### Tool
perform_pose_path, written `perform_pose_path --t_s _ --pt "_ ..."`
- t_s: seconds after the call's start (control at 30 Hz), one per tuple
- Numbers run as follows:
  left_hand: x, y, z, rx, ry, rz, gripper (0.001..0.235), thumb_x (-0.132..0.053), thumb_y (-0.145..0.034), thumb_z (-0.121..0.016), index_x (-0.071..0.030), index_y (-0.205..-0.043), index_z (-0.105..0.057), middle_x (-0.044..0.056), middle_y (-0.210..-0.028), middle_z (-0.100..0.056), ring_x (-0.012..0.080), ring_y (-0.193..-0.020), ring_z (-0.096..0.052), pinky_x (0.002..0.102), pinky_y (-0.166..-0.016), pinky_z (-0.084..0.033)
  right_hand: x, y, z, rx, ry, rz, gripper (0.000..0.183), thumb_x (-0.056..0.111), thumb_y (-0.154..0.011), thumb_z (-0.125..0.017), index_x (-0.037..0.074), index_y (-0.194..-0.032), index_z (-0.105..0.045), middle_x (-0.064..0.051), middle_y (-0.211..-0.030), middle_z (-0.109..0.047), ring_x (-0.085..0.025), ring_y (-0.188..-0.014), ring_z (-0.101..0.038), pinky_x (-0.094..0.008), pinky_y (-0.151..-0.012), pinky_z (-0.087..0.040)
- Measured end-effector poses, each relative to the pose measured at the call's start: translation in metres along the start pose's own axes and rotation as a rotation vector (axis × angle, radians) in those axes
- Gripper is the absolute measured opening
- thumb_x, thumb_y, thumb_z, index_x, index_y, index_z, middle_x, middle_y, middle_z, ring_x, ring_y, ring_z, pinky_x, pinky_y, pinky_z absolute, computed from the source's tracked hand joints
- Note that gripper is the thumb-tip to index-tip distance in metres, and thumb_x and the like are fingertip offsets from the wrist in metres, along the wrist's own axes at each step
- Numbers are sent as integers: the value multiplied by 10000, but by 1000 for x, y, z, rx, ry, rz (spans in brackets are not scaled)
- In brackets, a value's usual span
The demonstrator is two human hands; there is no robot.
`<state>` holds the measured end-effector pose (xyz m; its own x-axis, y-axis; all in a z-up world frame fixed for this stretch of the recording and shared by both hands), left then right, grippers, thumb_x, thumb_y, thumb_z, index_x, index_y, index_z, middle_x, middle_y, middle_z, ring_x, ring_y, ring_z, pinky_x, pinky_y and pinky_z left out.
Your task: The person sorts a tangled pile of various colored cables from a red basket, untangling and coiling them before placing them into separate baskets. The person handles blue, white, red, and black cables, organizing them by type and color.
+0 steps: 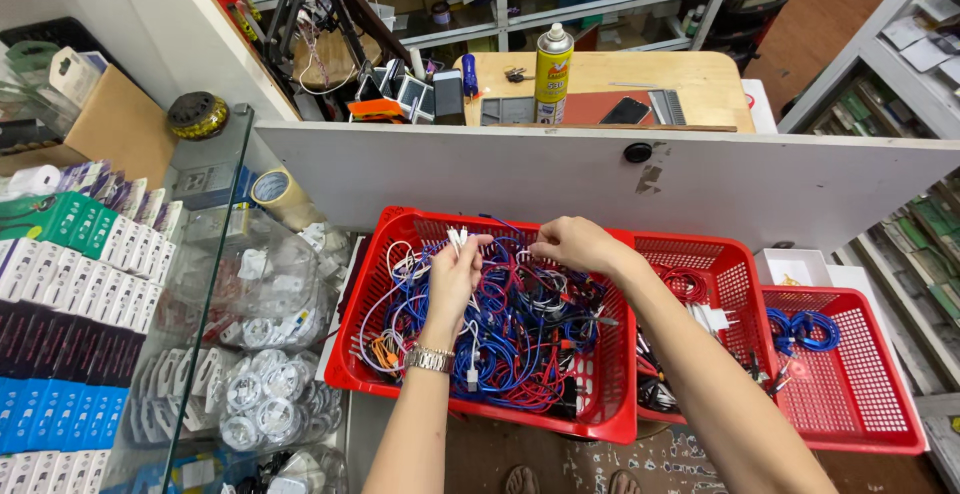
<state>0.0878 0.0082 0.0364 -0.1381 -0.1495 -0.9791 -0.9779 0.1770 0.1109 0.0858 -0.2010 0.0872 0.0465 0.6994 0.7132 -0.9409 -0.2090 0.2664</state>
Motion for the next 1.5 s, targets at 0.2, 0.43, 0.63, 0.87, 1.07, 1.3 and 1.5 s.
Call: perform_pose_path --t_s 0.2,0.43,0.63,0.87,1.07,1.3,1.5 --pt "-50 3 -27 75 -60 -107 366 -272 -1063 -486 -28 -1118 -752 -3 -991 -731 25 -772 -566 209 -647 -455 25 31 50 -136 -219 141 378 360 -991 -620 16 -871 -720 -4 -705 -639 -84 -672 -515 -287 -637 -449" --pt "-67 6 -70 368 -119 -79 340 -258 -1077 -451 -16 -1179 -666 112 -934 -784 110 -855 -686 278 -807 -525 42 28 44 -257 -230 211 388 376 -968 -617 11 -873 -708 11 -679 -670 -67 -636 -547 -275 -598 -470" --pt "-72 -1 -59 352 -111 -53 376 -251 -1117 -473 75 -1088 -657 29 -712 -579 186 -693 -672 327 -691 -568 45 22 25 -470 -484 291 283 254 -911 -713 16 -1061 -681 -18 -869 -746 -67 -753 -682 -268 -700 -562" --pt "-71 3 -42 470 165 160 286 -242 -1065 -454 -5 -1145 -591 5 -742 -590 142 -716 -638 349 -787 -588 62 20 24 -247 -494 346 343 219 -932 -704 5 -1195 -649 -86 -1033 -739 -128 -908 -677 -288 -831 -560" --pt "-70 -5 -31 346 429 124 288 -240 -1098 -469 -14 -1174 -630 -51 -747 -472 66 -659 -463 277 -698 -472 62 17 -12 -23 -783 347 448 334 -1038 -511 85 -1410 -487 -59 -1366 -613 -97 -1220 -600 -296 -1054 -477" --pt "-95 -10 -23 156 493 -53 292 -307 -1086 -449 -59 -963 -541 -25 -727 -460 106 -639 -471 322 -722 -518 65 19 -63 229 -487 465 446 307 -1134 -387 -43 -1215 -650 -140 -1109 -778 -206 -1078 -733 -352 -1012 -560" --pt "-139 -1 -27 175 560 -219 324 -332 -1117 -421 -79 -936 -514 -38 -676 -392 55 -534 -328 227 -513 -340 82 32 -30 352 -454 413 375 332 -1067 -422 92 -1247 -648 -29 -1134 -727 -95 -1073 -642 -282 -987 -498"
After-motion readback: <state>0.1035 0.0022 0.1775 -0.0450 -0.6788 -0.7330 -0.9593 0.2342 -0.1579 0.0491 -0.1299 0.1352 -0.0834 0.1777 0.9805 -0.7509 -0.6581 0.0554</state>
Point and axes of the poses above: each hand's wrist, its own y-axis away from the middle knuckle, its own z-axis out of the back of the hand, x = y × z, the point moved 5 cm from there along -y, towards the middle knuckle
